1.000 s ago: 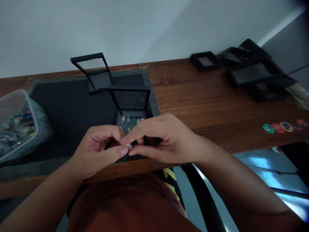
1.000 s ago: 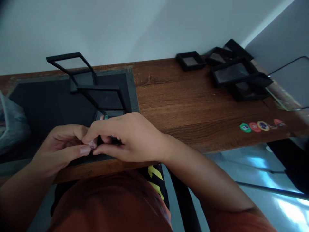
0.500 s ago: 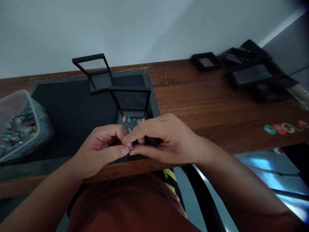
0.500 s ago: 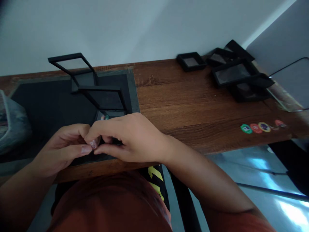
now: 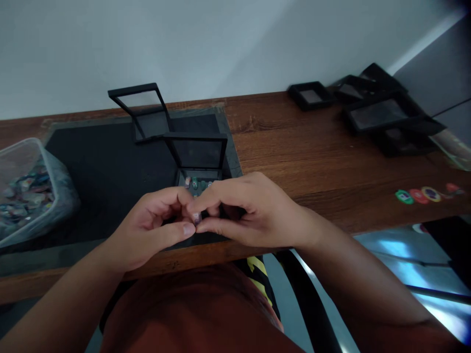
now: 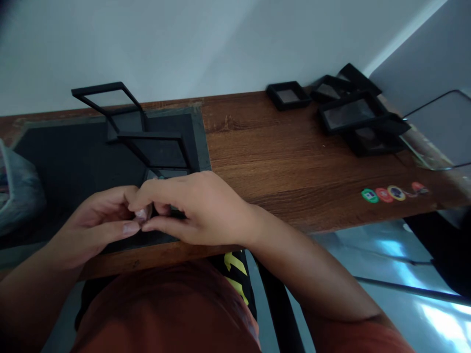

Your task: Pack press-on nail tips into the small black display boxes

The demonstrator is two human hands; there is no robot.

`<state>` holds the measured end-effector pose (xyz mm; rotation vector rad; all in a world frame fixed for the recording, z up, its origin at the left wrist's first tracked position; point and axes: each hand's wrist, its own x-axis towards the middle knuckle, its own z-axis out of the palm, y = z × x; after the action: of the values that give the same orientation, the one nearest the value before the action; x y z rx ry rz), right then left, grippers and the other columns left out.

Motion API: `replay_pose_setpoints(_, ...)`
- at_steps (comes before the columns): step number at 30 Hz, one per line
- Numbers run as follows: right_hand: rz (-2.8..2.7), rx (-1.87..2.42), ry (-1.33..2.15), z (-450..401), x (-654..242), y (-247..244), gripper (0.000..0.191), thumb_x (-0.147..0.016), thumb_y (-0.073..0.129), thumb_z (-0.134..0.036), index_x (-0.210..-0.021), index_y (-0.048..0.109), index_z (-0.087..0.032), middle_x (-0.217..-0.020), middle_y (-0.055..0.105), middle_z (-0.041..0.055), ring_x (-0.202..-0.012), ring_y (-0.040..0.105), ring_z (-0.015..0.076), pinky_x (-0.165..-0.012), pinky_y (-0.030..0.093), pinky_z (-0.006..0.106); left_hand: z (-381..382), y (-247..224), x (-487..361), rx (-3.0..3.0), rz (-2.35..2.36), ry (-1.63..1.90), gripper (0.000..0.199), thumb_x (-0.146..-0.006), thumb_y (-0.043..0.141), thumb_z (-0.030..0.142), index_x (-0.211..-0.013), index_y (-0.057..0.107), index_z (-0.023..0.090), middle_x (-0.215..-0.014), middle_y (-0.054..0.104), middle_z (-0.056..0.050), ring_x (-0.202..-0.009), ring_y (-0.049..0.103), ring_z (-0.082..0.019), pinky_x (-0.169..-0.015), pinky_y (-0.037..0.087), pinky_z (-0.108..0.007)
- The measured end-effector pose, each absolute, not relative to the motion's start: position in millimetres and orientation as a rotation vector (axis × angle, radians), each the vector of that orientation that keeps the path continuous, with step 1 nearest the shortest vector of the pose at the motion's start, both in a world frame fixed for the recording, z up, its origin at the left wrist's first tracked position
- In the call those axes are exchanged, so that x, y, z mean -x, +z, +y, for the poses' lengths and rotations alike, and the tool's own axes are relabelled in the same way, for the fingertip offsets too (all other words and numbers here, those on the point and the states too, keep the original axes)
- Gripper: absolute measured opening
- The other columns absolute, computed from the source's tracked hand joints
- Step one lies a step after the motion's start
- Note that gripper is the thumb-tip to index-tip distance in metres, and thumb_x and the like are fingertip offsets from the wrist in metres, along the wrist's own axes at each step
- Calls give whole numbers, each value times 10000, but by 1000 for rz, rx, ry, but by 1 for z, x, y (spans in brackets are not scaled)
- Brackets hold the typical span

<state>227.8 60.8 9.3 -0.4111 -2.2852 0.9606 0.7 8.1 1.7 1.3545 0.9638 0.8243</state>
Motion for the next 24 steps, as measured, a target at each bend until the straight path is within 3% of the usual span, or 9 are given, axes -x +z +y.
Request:
replay_pose_setpoints(3,-2161,534,1037,62,-229,11,223,-913,758,-266,-1092,679,-159,-770,680,-44,-611,584,55,-596,431,194,12,1,1,-1240,945,915,134,-822,724,281,-885,649,190,-687,568,4,-608,464,-112,-545,393,-222)
replay_pose_setpoints(10,-1740,875,1114,72,-230,12,293,-836,798,-271,-1048,645,-139,-652,584,-64,-534,490,61,-510,381,207,15,6,3,-1111,958,1267,86,-778,685,221,-738,619,183,-540,428,33,-506,361,-99,-491,298,-254)
replay_pose_setpoints(18,-2199,1186,1259,73,-229,13,243,-802,798,-290,-985,684,-179,-645,635,-65,-538,537,68,-543,355,224,15,3,5,-1140,1015,1399,128,-694,654,84,-767,608,179,-547,458,32,-525,391,-98,-502,276,-271)
replay_pose_setpoints(24,-2368,1260,1238,71,-227,19,235,-795,810,-306,-995,734,-209,-679,674,-62,-565,569,73,-550,354,231,13,-1,9,-1183,1066,1423,115,-718,671,100,-772,613,183,-586,478,26,-550,397,-106,-520,259,-297)
